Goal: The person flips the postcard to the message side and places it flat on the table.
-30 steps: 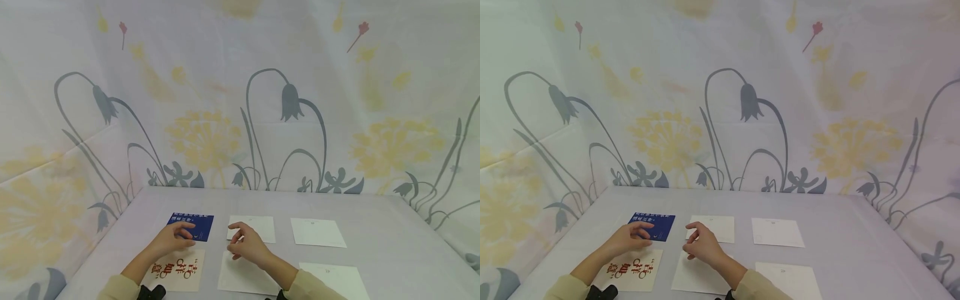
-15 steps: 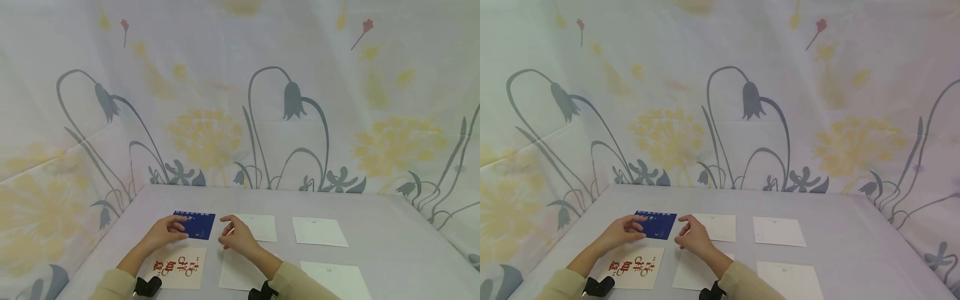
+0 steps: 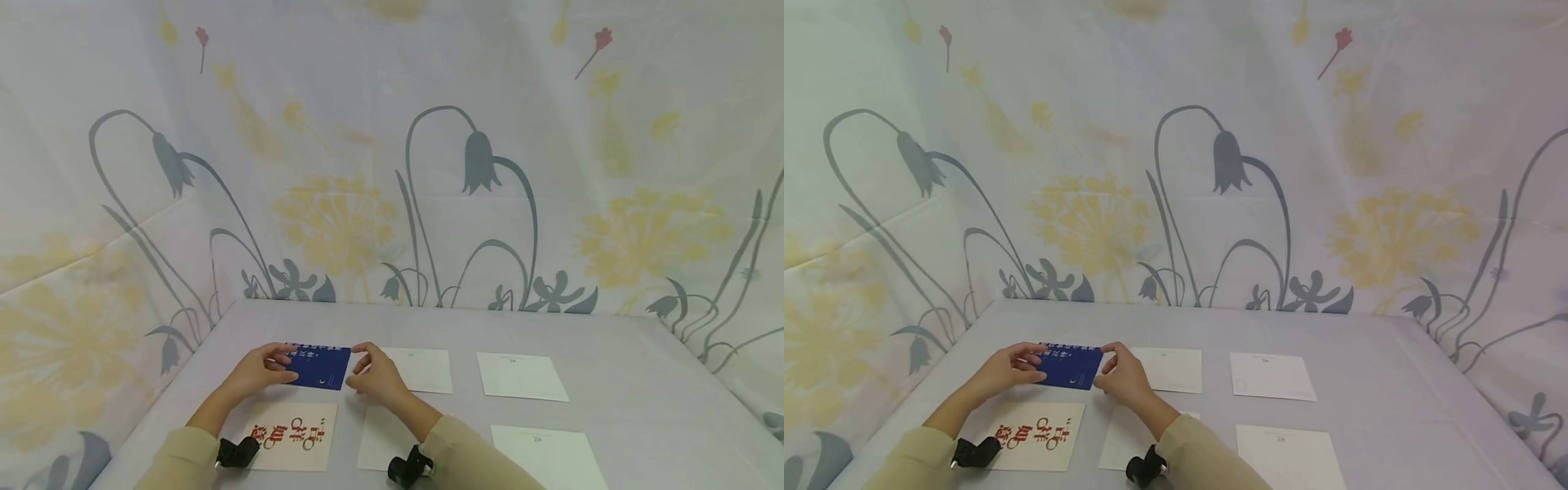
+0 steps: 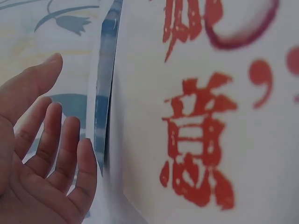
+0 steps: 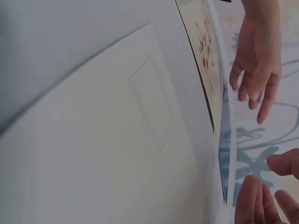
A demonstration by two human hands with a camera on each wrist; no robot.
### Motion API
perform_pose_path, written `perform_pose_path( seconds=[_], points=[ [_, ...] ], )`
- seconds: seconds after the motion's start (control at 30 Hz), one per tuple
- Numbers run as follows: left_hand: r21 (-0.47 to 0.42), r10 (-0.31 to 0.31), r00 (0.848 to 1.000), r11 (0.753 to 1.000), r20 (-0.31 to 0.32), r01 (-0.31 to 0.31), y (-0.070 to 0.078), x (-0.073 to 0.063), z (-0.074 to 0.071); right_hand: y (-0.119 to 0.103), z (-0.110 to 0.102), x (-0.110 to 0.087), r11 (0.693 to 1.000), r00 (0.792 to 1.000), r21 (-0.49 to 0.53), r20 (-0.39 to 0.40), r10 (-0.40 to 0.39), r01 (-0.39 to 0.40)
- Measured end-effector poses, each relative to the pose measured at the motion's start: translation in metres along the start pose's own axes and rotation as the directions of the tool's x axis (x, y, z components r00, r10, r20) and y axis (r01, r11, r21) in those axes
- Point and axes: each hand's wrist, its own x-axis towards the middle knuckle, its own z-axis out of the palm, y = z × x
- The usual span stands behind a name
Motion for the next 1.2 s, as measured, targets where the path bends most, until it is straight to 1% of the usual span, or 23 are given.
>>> perform_pose_path(
  seconds=[0.2, 0.33, 0.4, 0.53, 0.63, 0.77, 0.9, 1.03, 1.17, 1.2],
  points=[
    [0.055, -0.034, 0.999, 0.998, -0.031, 0.036, -0.008, 0.006, -0.004, 0.001, 0.004, 0.008, 0.999, 1.0, -0.036, -0.01, 0.006, -0.006],
    [0.072, -0.043, 0.999, 0.996, -0.027, 0.044, -0.012, 0.011, -0.007, 0.002, 0.006, 0.013, 0.997, 1.0, -0.083, -0.025, 0.001, -0.003],
    [0.079, -0.036, 0.999, 0.996, -0.01, 0.037, -0.013, 0.013, -0.008, 0.002, 0.006, 0.015, 0.993, 1.0, -0.119, -0.029, -0.003, 0.0],
    [0.078, -0.027, 0.998, 0.997, 0.051, 0.023, -0.017, 0.015, -0.013, 0.003, 0.007, 0.02, 0.985, 1.0, -0.174, -0.03, -0.006, 0.0],
    [0.069, -0.021, 0.994, 0.998, 0.111, 0.013, -0.02, 0.014, -0.017, 0.005, 0.009, 0.025, 0.98, 1.0, -0.2, -0.027, -0.011, 0.006],
    [0.046, -0.011, 0.984, 0.999, 0.176, 0.003, -0.024, 0.014, -0.022, 0.01, 0.011, 0.033, 0.968, 1.0, -0.251, 0.001, -0.026, 0.025],
    [0.03, -0.005, 0.977, 1.0, 0.212, -0.001, -0.025, 0.018, -0.025, 0.013, 0.014, 0.039, 0.947, 0.999, -0.319, 0.043, -0.03, 0.042],
    [0.036, -0.025, 0.973, 0.999, 0.231, 0.017, -0.026, 0.025, -0.026, 0.014, 0.015, 0.042, 0.915, 0.996, -0.4, 0.081, -0.023, 0.054],
    [0.057, -0.044, 0.966, 0.998, 0.255, 0.031, -0.027, 0.029, -0.025, 0.012, 0.014, 0.042, 0.895, 0.994, -0.444, 0.11, 0.006, 0.043],
    [0.065, -0.042, 0.963, 0.998, 0.266, 0.026, -0.026, 0.029, -0.025, 0.012, 0.014, 0.043, 0.892, 0.993, -0.45, 0.116, 0.021, 0.034]
  ],
)
